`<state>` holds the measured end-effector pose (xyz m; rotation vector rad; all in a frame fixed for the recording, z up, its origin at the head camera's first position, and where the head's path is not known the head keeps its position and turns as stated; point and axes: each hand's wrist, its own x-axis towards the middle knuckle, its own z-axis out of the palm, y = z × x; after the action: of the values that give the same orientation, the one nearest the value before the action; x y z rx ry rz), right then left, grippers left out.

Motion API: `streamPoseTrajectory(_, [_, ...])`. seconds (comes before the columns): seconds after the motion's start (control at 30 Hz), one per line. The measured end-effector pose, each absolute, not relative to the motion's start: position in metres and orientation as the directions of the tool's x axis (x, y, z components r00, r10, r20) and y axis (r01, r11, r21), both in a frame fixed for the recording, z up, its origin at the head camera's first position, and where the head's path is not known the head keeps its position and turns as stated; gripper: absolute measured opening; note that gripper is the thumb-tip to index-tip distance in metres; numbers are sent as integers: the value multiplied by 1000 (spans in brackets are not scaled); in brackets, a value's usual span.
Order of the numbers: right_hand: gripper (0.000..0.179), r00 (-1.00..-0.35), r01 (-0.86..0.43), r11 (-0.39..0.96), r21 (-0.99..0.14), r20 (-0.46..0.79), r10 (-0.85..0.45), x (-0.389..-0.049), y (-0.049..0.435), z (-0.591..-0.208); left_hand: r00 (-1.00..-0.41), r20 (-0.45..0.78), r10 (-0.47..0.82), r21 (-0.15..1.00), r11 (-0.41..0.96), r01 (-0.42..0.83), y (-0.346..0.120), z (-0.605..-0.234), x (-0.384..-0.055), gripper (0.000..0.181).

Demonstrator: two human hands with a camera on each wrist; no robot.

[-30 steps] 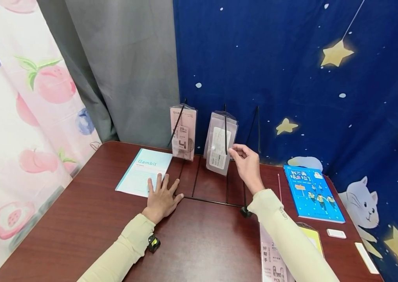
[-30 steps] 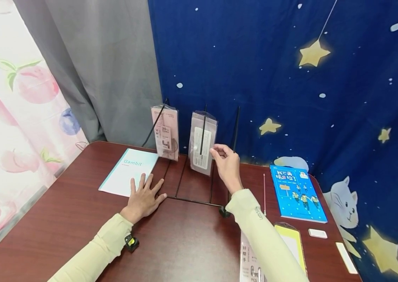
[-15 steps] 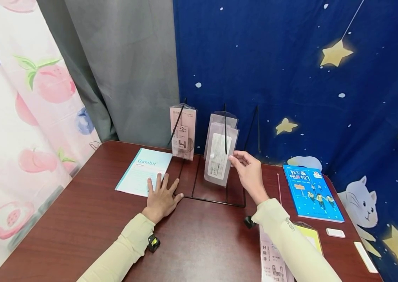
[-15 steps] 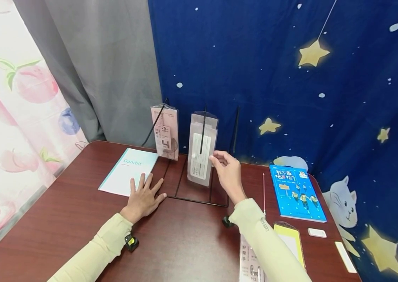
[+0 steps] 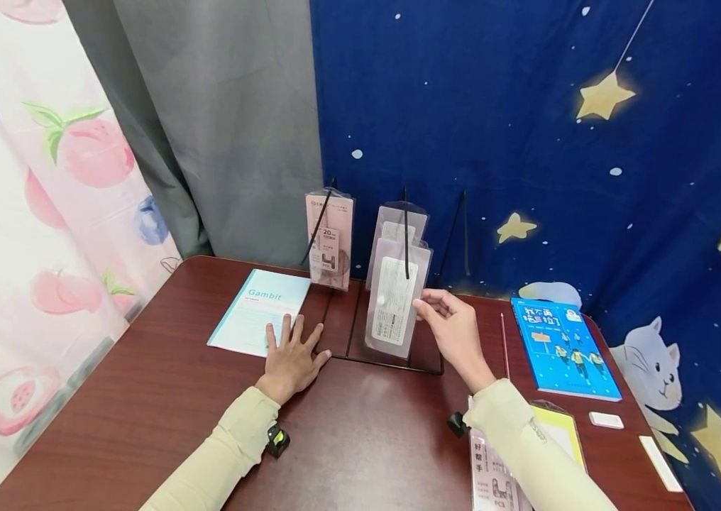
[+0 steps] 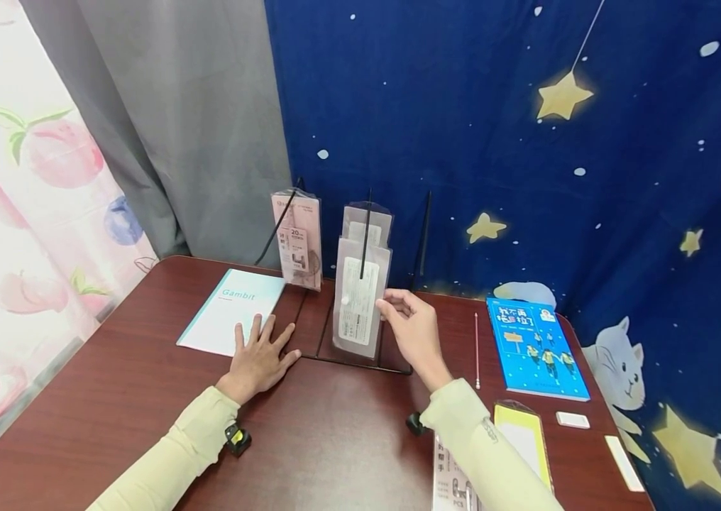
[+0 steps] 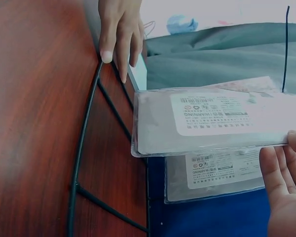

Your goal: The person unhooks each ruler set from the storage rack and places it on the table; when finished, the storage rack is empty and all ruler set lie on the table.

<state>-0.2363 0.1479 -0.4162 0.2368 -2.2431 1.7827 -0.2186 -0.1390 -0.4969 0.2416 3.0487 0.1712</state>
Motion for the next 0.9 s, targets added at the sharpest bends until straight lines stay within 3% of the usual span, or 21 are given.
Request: streamPoseTrajectory(0.9, [23,-974,-227,229,-946,222,-51,-185,157,-417,-985,-88,145,103,985,136,-137,-497,-220,63])
